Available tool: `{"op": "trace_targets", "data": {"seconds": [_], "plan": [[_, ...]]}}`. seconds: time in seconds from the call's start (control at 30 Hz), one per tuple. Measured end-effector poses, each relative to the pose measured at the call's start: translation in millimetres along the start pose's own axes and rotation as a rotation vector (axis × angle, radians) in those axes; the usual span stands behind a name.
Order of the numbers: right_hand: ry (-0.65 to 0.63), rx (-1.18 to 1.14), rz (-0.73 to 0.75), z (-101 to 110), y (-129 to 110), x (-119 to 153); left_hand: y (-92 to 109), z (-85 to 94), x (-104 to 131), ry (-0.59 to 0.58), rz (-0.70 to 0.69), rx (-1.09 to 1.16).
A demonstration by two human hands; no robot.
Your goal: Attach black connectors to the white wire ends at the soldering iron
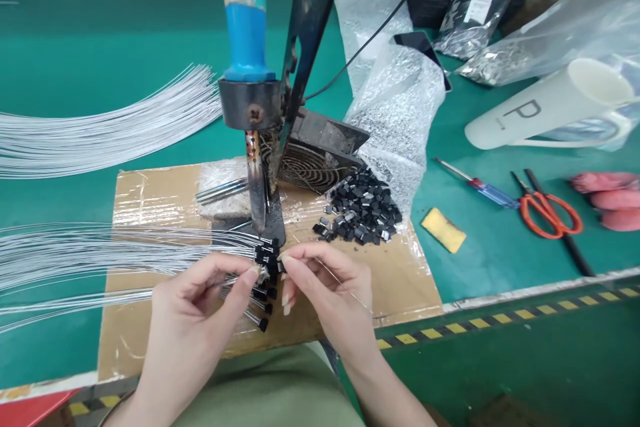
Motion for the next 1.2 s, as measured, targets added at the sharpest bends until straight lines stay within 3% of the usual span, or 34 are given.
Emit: {"op": "trace_targets", "data": {"seconds": [0.17, 0.47, 0.83, 0.93, 1.07, 1.2], "plan": [[-0.053, -0.029, -0.039, -6.5, -0.1, 0.6, 4.1, -0.2, -1.4, -0.071, 0.015, 0.049], [-0.025, -0.016, -0.023, -7.8, 2.0, 2.1, 6.4, -0.4, -0.4, -0.110, 0.028, 0.110], [-0.027, -0.019, -0.007, -7.2, 5.7, 3.9, 12.3, -6.6, -2.4, -0.042, 0.105, 0.148], [-0.025, 0.110, 0.070, -3.4, 4.1, 4.4, 7.6, -5.1, -5.2, -0.088, 0.076, 0.144], [-0.046, 0.405, 0.303, 3.9, -1.9, 8.9, 1.4, -3.3, -8.0, -0.109, 0.041, 0.133], [-0.083, 0.435, 0.300, 10.5, -3.7, 14.5, 2.2, -3.8, -9.4, -0.091, 0.044, 0.108]]}}
Point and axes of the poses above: each hand's wrist, its own x-axis away from the middle knuckle, its own z-axis out of the back of the hand, y = z × x, the point moved 2 cm from there along -x, towards the middle knuckle, and after that the axes turned 2 degrees about -z, right-handed, at the moved point
